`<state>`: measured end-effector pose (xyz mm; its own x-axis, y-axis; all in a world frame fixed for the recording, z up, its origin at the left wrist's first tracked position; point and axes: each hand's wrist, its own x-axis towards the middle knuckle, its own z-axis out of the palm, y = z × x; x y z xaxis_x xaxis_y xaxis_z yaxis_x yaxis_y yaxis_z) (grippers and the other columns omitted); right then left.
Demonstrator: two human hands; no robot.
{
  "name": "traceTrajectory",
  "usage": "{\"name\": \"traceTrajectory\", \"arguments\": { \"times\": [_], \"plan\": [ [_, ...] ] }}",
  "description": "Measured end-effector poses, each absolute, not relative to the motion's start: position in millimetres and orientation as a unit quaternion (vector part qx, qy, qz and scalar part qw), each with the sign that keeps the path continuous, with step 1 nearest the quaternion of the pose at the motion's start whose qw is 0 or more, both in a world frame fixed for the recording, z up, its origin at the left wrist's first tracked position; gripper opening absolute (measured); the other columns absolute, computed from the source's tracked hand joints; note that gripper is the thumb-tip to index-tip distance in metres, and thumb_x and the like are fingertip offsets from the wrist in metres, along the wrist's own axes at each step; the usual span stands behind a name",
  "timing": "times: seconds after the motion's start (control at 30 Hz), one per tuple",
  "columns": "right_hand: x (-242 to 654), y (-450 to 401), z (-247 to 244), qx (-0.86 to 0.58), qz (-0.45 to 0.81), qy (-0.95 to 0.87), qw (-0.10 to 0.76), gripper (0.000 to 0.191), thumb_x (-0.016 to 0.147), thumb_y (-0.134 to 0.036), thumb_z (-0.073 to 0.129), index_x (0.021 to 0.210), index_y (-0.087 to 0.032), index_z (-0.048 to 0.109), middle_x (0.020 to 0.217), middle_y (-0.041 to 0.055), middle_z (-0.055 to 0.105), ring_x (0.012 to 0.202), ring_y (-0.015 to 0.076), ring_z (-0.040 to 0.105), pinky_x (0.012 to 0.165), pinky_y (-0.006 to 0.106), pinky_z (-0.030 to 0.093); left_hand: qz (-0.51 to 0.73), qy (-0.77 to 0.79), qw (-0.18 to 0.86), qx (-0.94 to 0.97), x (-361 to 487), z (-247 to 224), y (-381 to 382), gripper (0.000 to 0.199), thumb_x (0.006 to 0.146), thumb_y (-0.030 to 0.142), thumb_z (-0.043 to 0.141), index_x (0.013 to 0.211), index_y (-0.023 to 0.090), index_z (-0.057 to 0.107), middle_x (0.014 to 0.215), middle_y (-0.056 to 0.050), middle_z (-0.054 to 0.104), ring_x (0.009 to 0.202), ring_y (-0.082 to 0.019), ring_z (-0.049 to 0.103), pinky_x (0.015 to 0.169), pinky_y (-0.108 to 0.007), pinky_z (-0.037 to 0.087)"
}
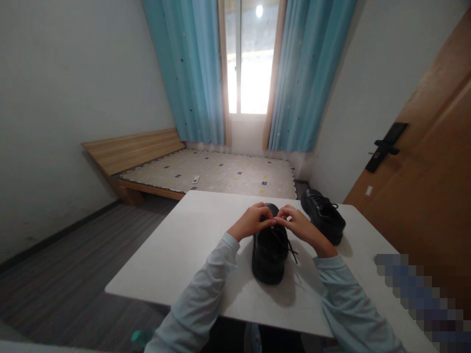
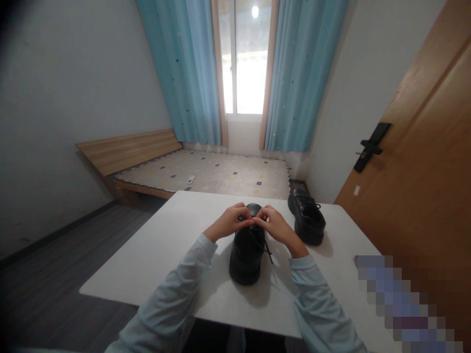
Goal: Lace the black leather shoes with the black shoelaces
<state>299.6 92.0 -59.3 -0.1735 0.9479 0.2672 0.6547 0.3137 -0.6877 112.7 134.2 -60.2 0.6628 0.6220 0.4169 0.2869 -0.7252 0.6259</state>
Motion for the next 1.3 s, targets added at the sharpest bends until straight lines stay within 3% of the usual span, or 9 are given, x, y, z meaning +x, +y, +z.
{"name": "traceTrajectory", "arguments": {
  "times": [0.4,0.7,0.93,1.03,1.17,1.3],
  "plan": [
    [319.3,91.5,-60.4,-0.541,0.226,-0.723,0.366,0.032,0.078,-0.049,0.053,0.069,-0.018,0.055,0.075,0.0034,0.053,0.072,0.0165,0.051,0.064,0.028,0.042,0.266,0.276,0.332,0.862,97.8,-61.3,144.2,0.021,0.084,0.035,0.053,0.077,0.015,0.055,0.082,-0.002,0.053,0.075,-0.012,0.049,0.068,-0.023,0.041],
    [328.7,81.7,-50.9,-0.545,0.334,-0.704,0.309,0.028,0.073,-0.044,0.06,0.066,-0.017,0.054,0.055,-0.0014,0.052,0.05,0.0101,0.045,0.046,0.022,0.034,0.259,0.291,0.357,0.849,93.2,-64.3,147.9,0.021,0.085,0.035,0.05,0.079,0.015,0.054,0.077,0.0,0.059,0.071,-0.011,0.049,0.066,-0.022,0.04],
    [326.8,78.7,-49.4,-0.514,0.387,-0.703,0.305,0.029,0.071,-0.041,0.064,0.082,-0.014,0.062,0.054,-0.0023,0.054,0.046,0.0099,0.047,0.043,0.022,0.036,0.266,0.272,0.394,0.837,91.1,-63.9,149.4,0.019,0.076,0.032,0.064,0.081,0.013,0.063,0.077,-0.003,0.065,0.072,-0.013,0.056,0.066,-0.022,0.042],
    [329.8,77.8,-49.1,-0.516,0.364,-0.721,0.285,0.026,0.073,-0.039,0.062,0.075,-0.013,0.065,0.053,-0.001,0.054,0.047,0.0097,0.047,0.045,0.022,0.037,0.242,0.281,0.371,0.851,87.9,-61.7,150.3,0.019,0.075,0.031,0.065,0.084,0.014,0.067,0.079,-0.003,0.068,0.073,-0.013,0.056,0.067,-0.023,0.042],
    [330.3,75.7,-45.5,-0.53,0.355,-0.723,0.265,0.026,0.075,-0.039,0.06,0.073,-0.014,0.063,0.058,0.0,0.055,0.051,0.0107,0.048,0.047,0.023,0.038,0.228,0.283,0.353,0.862,85.6,-58.9,149.7,0.021,0.08,0.034,0.058,0.082,0.015,0.065,0.08,-0.002,0.065,0.074,-0.013,0.054,0.067,-0.022,0.042],
    [324.6,74.7,-41.7,-0.498,0.379,-0.712,0.32,0.024,0.074,-0.037,0.06,0.065,-0.015,0.06,0.075,0.003,0.057,0.063,0.0121,0.05,0.056,0.025,0.042,0.256,0.274,0.393,0.84,89.7,-59.0,146.7,0.027,0.081,0.041,0.054,0.079,0.015,0.059,0.075,0.0,0.057,0.069,-0.011,0.049,0.062,-0.02,0.04]
  ]
}}
